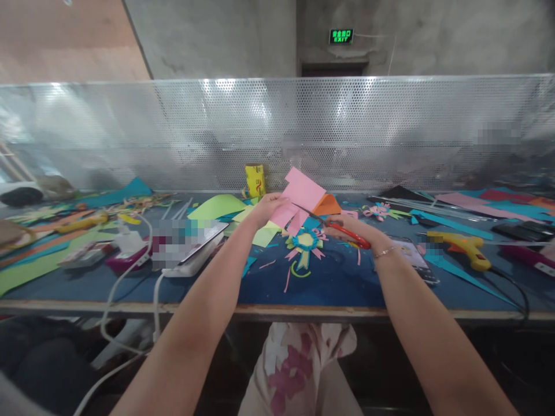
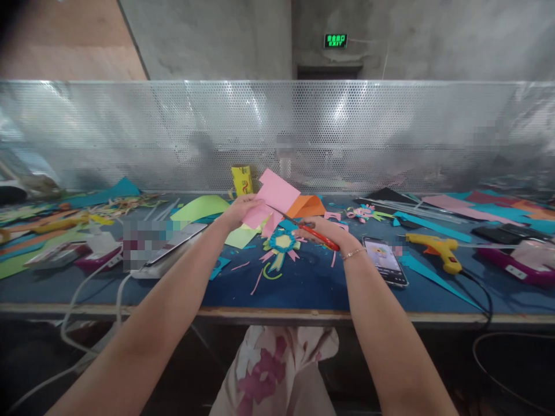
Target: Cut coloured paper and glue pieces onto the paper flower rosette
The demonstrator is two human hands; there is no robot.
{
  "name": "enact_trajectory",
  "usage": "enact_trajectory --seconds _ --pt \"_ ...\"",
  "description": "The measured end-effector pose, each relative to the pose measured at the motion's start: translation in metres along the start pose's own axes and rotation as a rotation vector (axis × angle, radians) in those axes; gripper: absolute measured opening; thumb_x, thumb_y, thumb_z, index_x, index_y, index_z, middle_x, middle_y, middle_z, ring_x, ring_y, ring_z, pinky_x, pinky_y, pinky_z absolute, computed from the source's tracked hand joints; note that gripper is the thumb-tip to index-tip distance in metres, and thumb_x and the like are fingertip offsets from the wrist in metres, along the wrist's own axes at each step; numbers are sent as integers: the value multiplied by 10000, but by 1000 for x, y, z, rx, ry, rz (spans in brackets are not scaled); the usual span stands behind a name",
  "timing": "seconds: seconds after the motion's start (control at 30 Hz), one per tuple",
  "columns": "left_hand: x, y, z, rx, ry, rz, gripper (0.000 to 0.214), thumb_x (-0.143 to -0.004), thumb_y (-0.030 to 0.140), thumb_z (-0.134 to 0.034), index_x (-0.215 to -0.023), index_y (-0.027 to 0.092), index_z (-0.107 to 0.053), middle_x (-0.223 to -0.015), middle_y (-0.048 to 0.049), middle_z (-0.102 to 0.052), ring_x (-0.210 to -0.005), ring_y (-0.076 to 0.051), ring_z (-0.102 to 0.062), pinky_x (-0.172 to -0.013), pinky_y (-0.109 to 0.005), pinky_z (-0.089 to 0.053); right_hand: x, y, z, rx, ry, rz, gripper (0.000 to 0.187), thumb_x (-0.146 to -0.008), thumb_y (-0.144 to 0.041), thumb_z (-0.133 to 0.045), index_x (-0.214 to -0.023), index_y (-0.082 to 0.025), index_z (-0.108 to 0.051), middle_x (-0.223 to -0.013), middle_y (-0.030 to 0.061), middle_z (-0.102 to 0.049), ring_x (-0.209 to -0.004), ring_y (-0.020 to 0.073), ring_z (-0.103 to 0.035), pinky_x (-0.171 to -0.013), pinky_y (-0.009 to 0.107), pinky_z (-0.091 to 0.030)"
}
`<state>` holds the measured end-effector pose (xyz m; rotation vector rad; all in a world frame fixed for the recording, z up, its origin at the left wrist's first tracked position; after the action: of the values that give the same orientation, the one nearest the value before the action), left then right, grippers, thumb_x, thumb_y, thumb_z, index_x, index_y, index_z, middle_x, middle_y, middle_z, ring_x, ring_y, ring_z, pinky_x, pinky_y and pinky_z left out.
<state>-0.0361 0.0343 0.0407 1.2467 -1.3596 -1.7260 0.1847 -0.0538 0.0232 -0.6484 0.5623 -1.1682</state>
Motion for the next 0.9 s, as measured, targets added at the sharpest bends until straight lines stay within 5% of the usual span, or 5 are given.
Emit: enact_trajectory --seconds 0.63,0.9 --pt "0 -2 0 29 -63 -3 207 -584 303 -659 -723 153 -628 -579 4 -588 -460 -80 -479 -438 -192 -362 5 -6 2 59 40 78 156 -716 -317 -471 -784 -189 -530 -552 -40 -439 -454 68 -350 -453 213 -282" --pt "-10 -7 11 73 159 -115 262 -556 350 -665 -721 151 -623 -635 2 -615 -536 -107 -534 -528 -224 -419 7 -4 4 43 30 24 296 -707 -458 -503 -822 -185 -514 -598 -41 -476 -475 74 -400 -466 216 -319"
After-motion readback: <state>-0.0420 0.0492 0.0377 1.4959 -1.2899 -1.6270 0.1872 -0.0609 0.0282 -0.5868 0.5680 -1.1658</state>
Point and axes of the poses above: each hand's wrist, its own x-axis away from the middle knuckle, its own z-axis out of the back of the hand, y = z × x, the point moved 1 cm from there along -x, towards the middle knuckle
